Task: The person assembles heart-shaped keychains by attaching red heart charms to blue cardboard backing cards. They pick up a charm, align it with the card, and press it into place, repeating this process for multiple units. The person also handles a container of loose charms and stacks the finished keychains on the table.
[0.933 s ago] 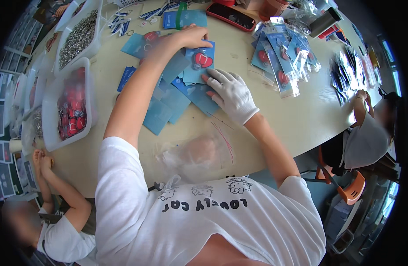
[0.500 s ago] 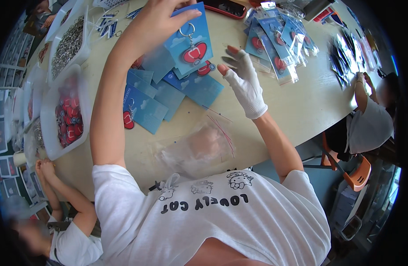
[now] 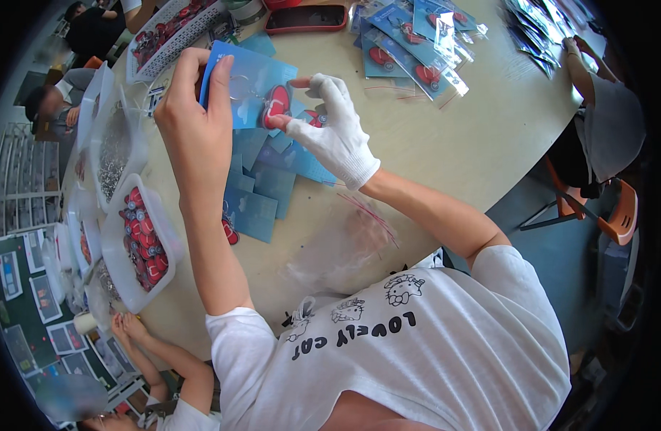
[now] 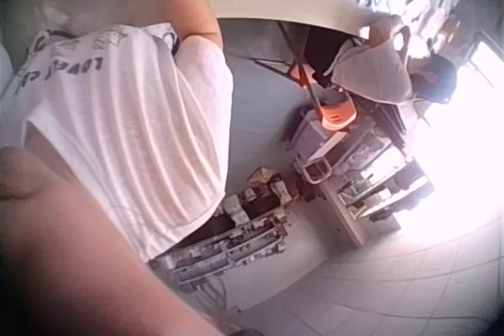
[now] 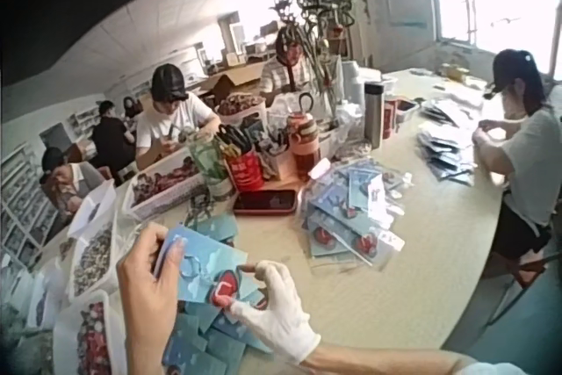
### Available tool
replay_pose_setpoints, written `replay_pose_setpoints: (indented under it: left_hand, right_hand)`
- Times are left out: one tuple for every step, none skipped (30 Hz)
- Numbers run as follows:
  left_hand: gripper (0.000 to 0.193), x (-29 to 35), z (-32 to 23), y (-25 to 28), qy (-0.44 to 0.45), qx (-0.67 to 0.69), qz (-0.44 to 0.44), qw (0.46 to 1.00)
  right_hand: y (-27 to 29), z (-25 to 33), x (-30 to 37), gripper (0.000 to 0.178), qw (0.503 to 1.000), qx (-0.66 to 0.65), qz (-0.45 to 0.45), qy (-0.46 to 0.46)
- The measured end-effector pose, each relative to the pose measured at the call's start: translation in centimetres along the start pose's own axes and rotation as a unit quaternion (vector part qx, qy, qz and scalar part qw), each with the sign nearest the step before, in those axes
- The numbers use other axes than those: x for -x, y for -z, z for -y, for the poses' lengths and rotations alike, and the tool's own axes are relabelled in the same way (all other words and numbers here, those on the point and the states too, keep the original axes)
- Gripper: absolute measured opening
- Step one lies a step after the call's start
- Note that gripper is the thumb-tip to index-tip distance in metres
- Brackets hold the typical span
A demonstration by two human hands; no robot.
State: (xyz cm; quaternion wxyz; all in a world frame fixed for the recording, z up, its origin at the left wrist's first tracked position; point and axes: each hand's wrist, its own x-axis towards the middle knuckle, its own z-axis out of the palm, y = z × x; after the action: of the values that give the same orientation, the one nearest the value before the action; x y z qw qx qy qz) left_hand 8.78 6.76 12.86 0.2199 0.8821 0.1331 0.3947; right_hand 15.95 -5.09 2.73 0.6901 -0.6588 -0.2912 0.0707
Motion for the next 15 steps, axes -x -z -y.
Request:
replay_pose_setpoints:
  left_hand:
    - [0.016, 0.1, 0.1, 0.0, -0.003, 0.004, -0.003, 1.0]
    - [0.017, 0.1, 0.3, -0.1, -0.006, 0.009, -0.007, 1.0]
    - [0.017, 0.1, 0.3, -0.1, -0.008, 0.013, -0.011, 1.0]
    - [0.016, 0.1, 0.2, 0.0, -0.003, 0.004, -0.014, 1.0]
    - [0.016, 0.2, 0.2, 0.1, 0.002, -0.004, -0.016, 1.0]
    - [0.016, 0.3, 0.2, 0.2, 0.008, -0.012, -0.019, 1.0]
    - [0.016, 0.3, 0.4, 0.3, -0.001, -0.006, -0.031, 1.0]
    - [0.016, 0.3, 0.7, 0.4, -0.01, 0.0, -0.043, 0.999]
    - [0.015, 0.2, 1.0, 0.5, -0.02, 0.006, -0.054, 0.998]
    - [0.015, 0.2, 1.2, 0.7, -0.015, 0.004, -0.054, 0.998]
    - [0.015, 0.2, 1.4, 0.9, -0.01, 0.001, -0.053, 0.999]
    - [0.014, 0.3, 1.5, 1.0, -0.006, -0.001, -0.053, 0.999]
    - [0.014, 0.4, 1.5, 1.2, 0.001, -0.009, -0.048, 0.999]
    - [0.014, 0.5, 1.6, 1.3, 0.009, -0.017, -0.043, 0.999]
    - [0.013, 0.6, 1.6, 1.4, 0.016, -0.025, -0.039, 0.999]
  right_hand:
    - [-0.1, 0.1, 0.0, 0.053, 1.0, 0.013, 0.007, -0.011]
    - [-0.2, 0.2, -0.1, 0.052, 0.999, 0.026, 0.015, -0.022]
    - [-0.2, 0.2, -0.1, 0.051, 0.998, 0.039, 0.023, -0.034]
    - [-0.2, 0.4, -0.1, 0.048, 0.998, 0.029, 0.028, -0.044]
    - [-0.2, 0.6, -0.2, 0.046, 0.998, 0.019, 0.033, -0.055]
    - [-0.2, 0.8, -0.2, 0.044, 0.997, 0.009, 0.037, -0.066]
    - [-0.2, 1.0, -0.2, 0.042, 0.997, 0.027, 0.041, -0.054]
    - [-0.2, 1.2, -0.1, 0.04, 0.997, 0.044, 0.045, -0.043]
    - [-0.1, 1.3, 0.0, 0.039, 0.996, 0.062, 0.049, -0.031]
    - [0.0, 1.2, 0.0, 0.038, 0.997, 0.057, 0.042, -0.02]
    - [0.1, 1.1, 0.0, 0.036, 0.998, 0.053, 0.035, -0.008]
    - [0.3, 1.0, 0.0, 0.035, 0.998, 0.048, 0.028, 0.003]
    - [0.6, 1.2, -0.1, 0.034, 0.999, 0.032, 0.037, 0.014]
    - [1.0, 1.6, -0.3, 0.033, 0.999, 0.015, 0.047, 0.023]
    - [1.3, 2.1, -0.5, 0.031, 0.998, -0.001, 0.056, 0.033]
